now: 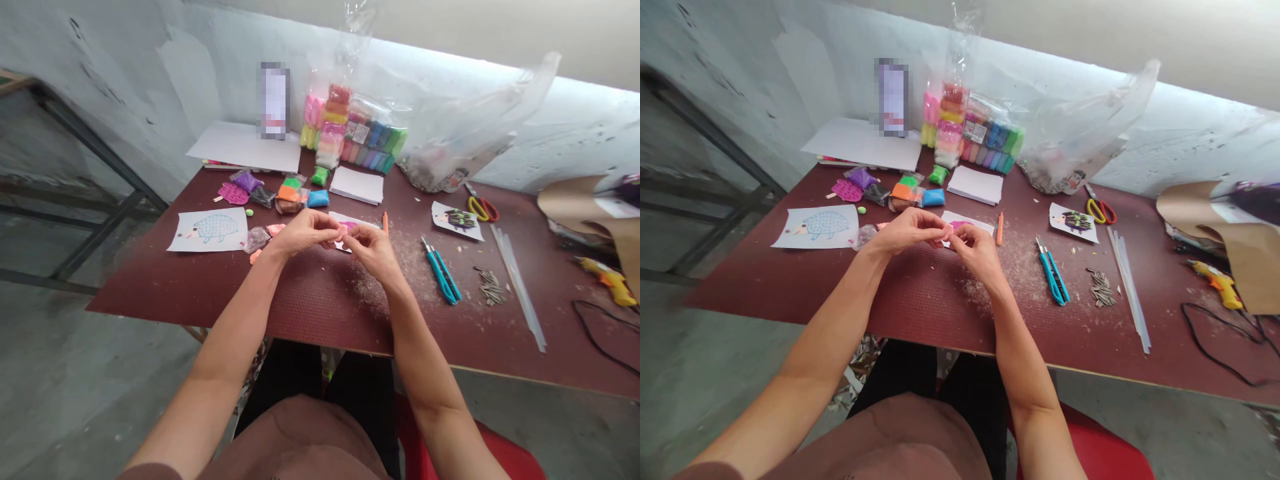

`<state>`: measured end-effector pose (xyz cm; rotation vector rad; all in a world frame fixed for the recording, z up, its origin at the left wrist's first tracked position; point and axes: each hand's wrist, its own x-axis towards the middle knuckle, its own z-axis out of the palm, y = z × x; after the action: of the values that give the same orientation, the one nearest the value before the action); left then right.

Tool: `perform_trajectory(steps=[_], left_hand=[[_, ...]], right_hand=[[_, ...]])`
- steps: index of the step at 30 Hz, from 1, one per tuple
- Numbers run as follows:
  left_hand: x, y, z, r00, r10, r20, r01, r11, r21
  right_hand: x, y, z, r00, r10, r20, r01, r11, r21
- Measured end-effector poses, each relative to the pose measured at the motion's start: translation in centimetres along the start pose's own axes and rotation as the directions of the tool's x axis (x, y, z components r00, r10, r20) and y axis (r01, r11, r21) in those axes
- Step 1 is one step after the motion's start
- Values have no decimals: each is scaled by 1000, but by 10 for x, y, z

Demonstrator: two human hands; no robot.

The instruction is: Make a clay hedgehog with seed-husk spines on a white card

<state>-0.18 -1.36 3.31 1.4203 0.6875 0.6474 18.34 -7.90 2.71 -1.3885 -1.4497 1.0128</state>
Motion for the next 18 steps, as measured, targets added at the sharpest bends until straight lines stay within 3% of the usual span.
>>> perform_trajectory(steps=[14, 18], left_hand=[[2, -2, 2, 997, -40, -64, 39, 999, -29], [2, -3, 1, 997, -28, -68, 25, 999, -41]], right_hand=[[-1, -3, 1, 1000, -10, -27, 12, 998, 64], [-2, -7, 1, 993, -35, -115, 37, 999, 14]])
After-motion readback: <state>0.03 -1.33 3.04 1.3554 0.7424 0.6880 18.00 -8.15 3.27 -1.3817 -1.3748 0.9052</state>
